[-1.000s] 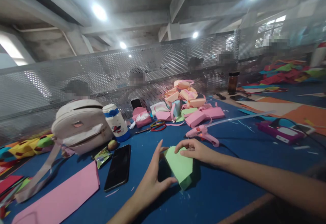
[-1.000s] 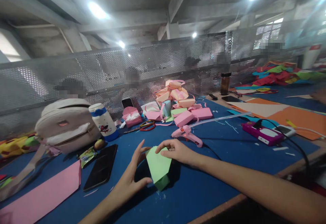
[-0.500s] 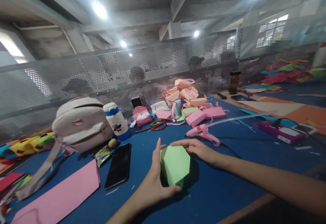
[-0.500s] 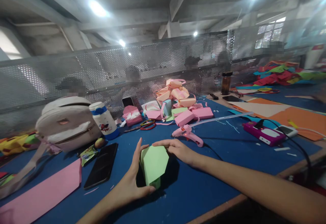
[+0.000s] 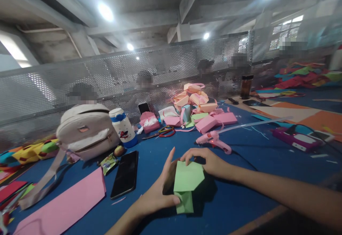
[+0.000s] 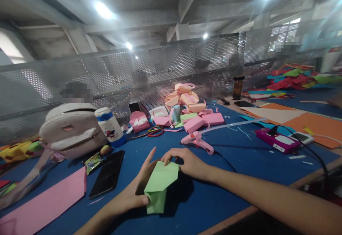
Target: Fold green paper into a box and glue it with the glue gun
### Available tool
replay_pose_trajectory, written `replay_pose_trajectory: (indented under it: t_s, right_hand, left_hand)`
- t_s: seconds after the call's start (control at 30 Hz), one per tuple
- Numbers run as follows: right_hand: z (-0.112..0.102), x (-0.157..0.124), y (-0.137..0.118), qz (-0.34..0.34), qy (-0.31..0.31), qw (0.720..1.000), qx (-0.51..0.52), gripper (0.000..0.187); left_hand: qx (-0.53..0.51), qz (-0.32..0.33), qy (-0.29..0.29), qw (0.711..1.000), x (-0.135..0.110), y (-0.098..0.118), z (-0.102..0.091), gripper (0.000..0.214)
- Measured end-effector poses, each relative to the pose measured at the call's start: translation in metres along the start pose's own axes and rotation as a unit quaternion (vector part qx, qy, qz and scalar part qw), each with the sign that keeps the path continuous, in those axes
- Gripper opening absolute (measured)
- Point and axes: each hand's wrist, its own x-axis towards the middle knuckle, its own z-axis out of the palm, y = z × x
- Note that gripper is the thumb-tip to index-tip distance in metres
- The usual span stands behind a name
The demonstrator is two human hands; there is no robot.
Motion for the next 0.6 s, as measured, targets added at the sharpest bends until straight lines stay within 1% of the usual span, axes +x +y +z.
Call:
replay_pose_trajectory:
  t_s: [0.07,0.13,0.2,0.27,0.33,0.37,0.47,0.6]
  right_hand:
    - [-0.001,0.001,0.002,0.009,0.037,0.999,-0.010,0.004]
    - [-0.003,0.001,0.002,0.010,0.064,0.998,-0.026,0.003]
    - [-0.004,0.002,0.001,0.006,0.082,0.996,-0.039,0.004]
    - [-0.005,0.002,0.001,0.009,0.093,0.994,-0.050,0.005]
    - [-0.005,0.002,0.000,0.021,0.094,0.993,-0.060,0.007]
    - [-0.004,0.001,0.000,0.028,0.095,0.993,-0.065,0.006]
    - [-0.003,0.001,-0.001,0.049,0.097,0.992,-0.068,0.003]
    - [-0.003,0.002,-0.003,0.080,0.093,0.991,-0.060,0.008]
  left_hand:
    - [0.013,-0.003,-0.003,1.000,-0.002,0.000,-0.003,0.110]
    - [0.038,-0.007,0.008,0.999,-0.004,-0.001,-0.009,0.092]
    - [0.058,0.005,0.039,0.998,-0.004,-0.003,-0.015,0.075]
    - [0.057,0.039,0.081,0.994,-0.002,-0.005,-0.021,0.065]
    - [0.043,0.067,0.113,0.990,-0.001,-0.008,-0.025,0.059]
    - [0.035,0.070,0.124,0.989,0.000,-0.009,-0.026,0.057]
    - [0.039,0.045,0.160,0.985,0.001,-0.009,-0.024,0.050]
    - [0.099,-0.006,0.204,0.974,0.001,-0.008,-0.021,0.047]
